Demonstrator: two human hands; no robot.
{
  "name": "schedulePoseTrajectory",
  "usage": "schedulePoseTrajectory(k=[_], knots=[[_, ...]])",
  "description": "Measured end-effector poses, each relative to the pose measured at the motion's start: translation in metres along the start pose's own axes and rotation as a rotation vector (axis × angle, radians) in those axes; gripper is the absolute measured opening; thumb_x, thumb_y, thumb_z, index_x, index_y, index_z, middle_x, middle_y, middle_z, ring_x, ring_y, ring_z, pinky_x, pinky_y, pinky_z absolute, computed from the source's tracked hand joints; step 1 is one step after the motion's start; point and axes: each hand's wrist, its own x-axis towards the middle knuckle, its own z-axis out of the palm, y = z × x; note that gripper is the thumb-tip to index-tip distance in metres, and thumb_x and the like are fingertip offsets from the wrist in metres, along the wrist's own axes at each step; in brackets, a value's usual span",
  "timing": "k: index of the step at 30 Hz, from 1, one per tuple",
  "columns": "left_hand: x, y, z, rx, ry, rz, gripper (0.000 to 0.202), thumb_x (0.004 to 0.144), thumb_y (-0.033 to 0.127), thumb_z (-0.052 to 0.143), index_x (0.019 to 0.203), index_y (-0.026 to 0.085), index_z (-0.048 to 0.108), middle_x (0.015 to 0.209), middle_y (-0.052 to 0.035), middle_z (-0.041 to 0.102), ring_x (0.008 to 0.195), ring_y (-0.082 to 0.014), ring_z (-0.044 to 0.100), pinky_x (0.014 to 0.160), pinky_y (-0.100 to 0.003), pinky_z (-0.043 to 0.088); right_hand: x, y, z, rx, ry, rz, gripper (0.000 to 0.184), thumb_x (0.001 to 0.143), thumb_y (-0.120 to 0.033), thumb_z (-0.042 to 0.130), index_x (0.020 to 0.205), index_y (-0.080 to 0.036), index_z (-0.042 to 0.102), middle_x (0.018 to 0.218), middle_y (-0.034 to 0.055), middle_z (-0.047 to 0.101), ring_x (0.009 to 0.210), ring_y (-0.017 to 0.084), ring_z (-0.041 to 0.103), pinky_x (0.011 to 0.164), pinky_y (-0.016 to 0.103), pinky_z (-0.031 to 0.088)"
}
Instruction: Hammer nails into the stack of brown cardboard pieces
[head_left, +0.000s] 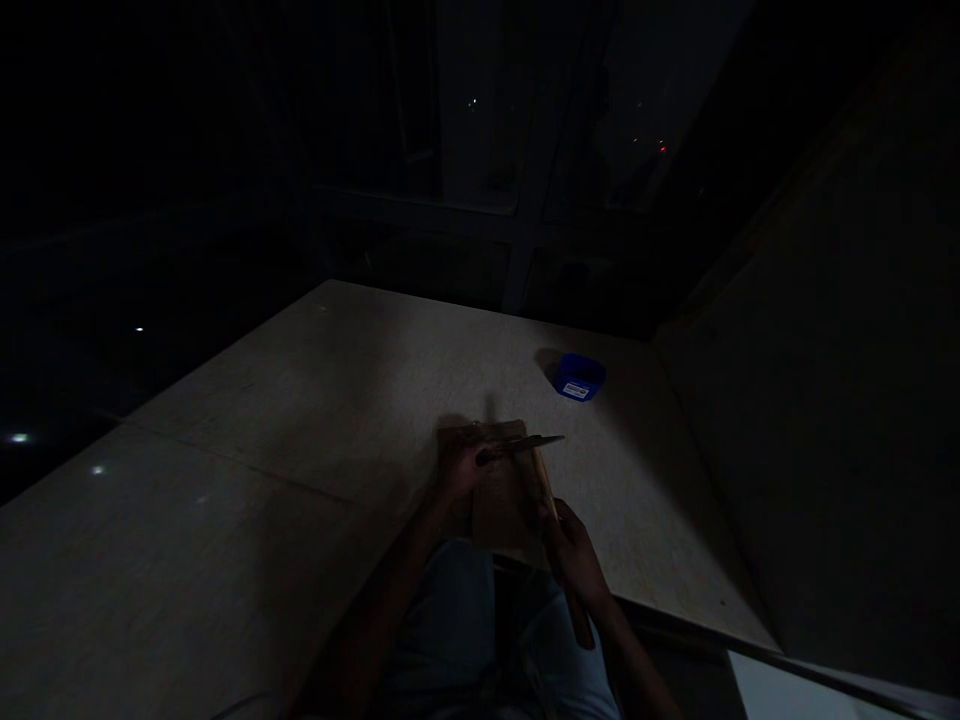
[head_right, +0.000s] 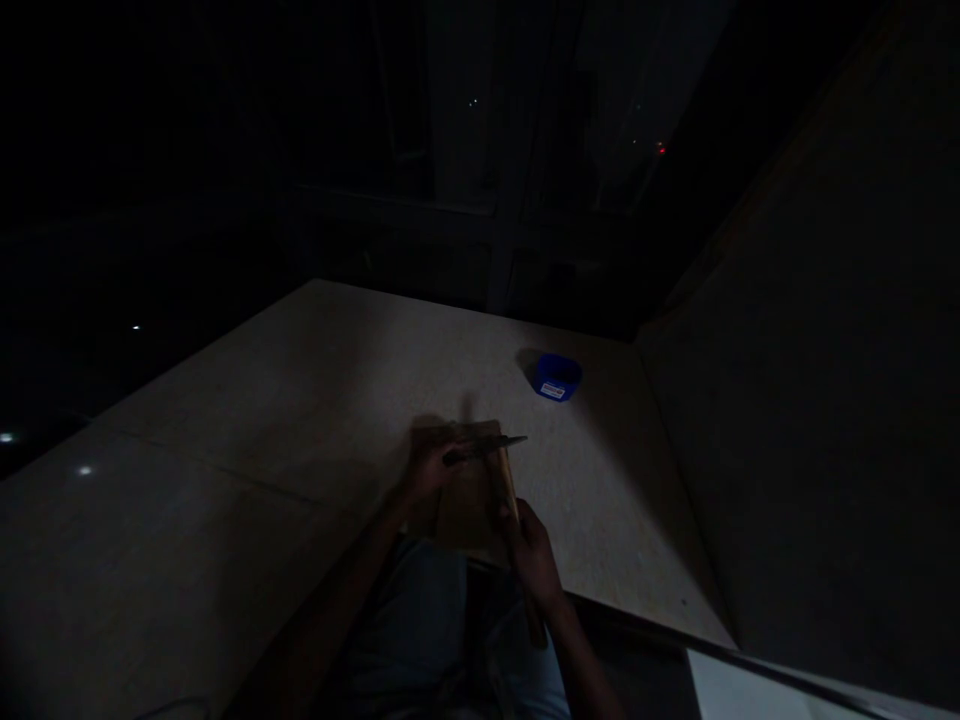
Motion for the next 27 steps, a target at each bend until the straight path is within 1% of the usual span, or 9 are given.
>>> schedulePoseTrajectory(k=[3, 6, 10, 13, 18, 21, 25, 27], knots=[[0.002, -0.005, 0.002, -0.025, -0.016, 0.059, 0.016, 0.079, 0.016, 0.075, 0.094, 0.022, 0.075, 0.107, -0.0059, 0.077, 0.105, -0.0220, 0.070, 0.100, -0.039, 0.052, -0.002, 0.001, 0.000, -0.003, 0.013, 0.004, 0.055, 0.092, -0.067, 0.048, 0.109, -0.018, 0.067, 0.098, 0.0086, 0.072, 0.088, 0.023, 0.064, 0.078, 0.031, 0.050], [0.003, -0.009, 0.007, -0.020, -0.027, 0.062, 0.020, 0.079, 0.012, 0.072, 0.095, 0.023, 0.075, 0.109, -0.0055, 0.077, 0.106, -0.0210, 0.069, 0.101, -0.038, 0.052, -0.004, 0.005, -0.001, -0.012, 0.012, 0.029, 0.056, 0.092, -0.068, 0.048, 0.109, -0.018, 0.066, 0.096, 0.0077, 0.072, 0.082, 0.022, 0.063, 0.074, 0.030, 0.050], [0.003, -0.010, 0.012, 0.047, -0.033, -0.010, 0.018, 0.083, 0.015, 0.070, 0.098, 0.023, 0.077, 0.104, -0.0055, 0.078, 0.102, -0.0220, 0.070, 0.099, -0.040, 0.052, -0.005, 0.015, -0.002, -0.006, 0.011, 0.041, 0.059, 0.092, -0.069, 0.046, 0.113, -0.018, 0.065, 0.099, 0.0085, 0.073, 0.086, 0.023, 0.065, 0.076, 0.031, 0.051], [0.002, -0.010, 0.013, 0.061, -0.047, -0.070, 0.018, 0.085, 0.019, 0.069, 0.100, 0.023, 0.077, 0.102, -0.0055, 0.078, 0.100, -0.0220, 0.071, 0.096, -0.038, 0.053, -0.006, 0.017, -0.002, -0.002, 0.024, 0.036, 0.058, 0.092, -0.069, 0.047, 0.112, -0.018, 0.066, 0.099, 0.0090, 0.073, 0.087, 0.023, 0.066, 0.077, 0.031, 0.052], [0.001, -0.012, 0.014, 0.021, -0.068, -0.080, 0.018, 0.086, 0.022, 0.068, 0.101, 0.024, 0.078, 0.101, -0.0045, 0.079, 0.098, -0.0205, 0.072, 0.095, -0.036, 0.054, -0.007, 0.015, 0.000, 0.001, 0.054, 0.046, 0.057, 0.090, -0.070, 0.048, 0.108, -0.019, 0.067, 0.093, 0.0077, 0.073, 0.081, 0.022, 0.066, 0.073, 0.030, 0.053], [0.001, -0.015, 0.013, -0.032, -0.072, -0.078, 0.020, 0.084, 0.023, 0.070, 0.104, 0.023, 0.077, 0.102, -0.0052, 0.079, 0.098, -0.0209, 0.072, 0.094, -0.036, 0.055, -0.006, 0.017, 0.000, 0.004, 0.058, 0.054, 0.058, 0.089, -0.070, 0.050, 0.108, -0.018, 0.067, 0.094, 0.0088, 0.073, 0.082, 0.023, 0.066, 0.072, 0.031, 0.054], [-0.001, -0.019, 0.008, -0.038, -0.040, -0.067, 0.027, 0.081, 0.022, 0.073, 0.108, 0.022, 0.076, 0.106, -0.0066, 0.078, 0.099, -0.0229, 0.072, 0.095, -0.038, 0.055, -0.005, 0.023, 0.001, 0.002, 0.041, 0.058, 0.060, 0.090, -0.070, 0.048, 0.110, -0.018, 0.066, 0.098, 0.0098, 0.073, 0.084, 0.023, 0.067, 0.071, 0.030, 0.054], [-0.002, -0.020, 0.004, -0.040, -0.018, -0.069, 0.026, 0.080, 0.021, 0.074, 0.105, 0.022, 0.076, 0.105, -0.0063, 0.078, 0.100, -0.0232, 0.072, 0.096, -0.038, 0.055, -0.006, 0.026, 0.002, 0.002, 0.042, 0.074, 0.060, 0.090, -0.071, 0.048, 0.110, -0.017, 0.066, 0.097, 0.0092, 0.073, 0.082, 0.022, 0.066, 0.070, 0.029, 0.053]])
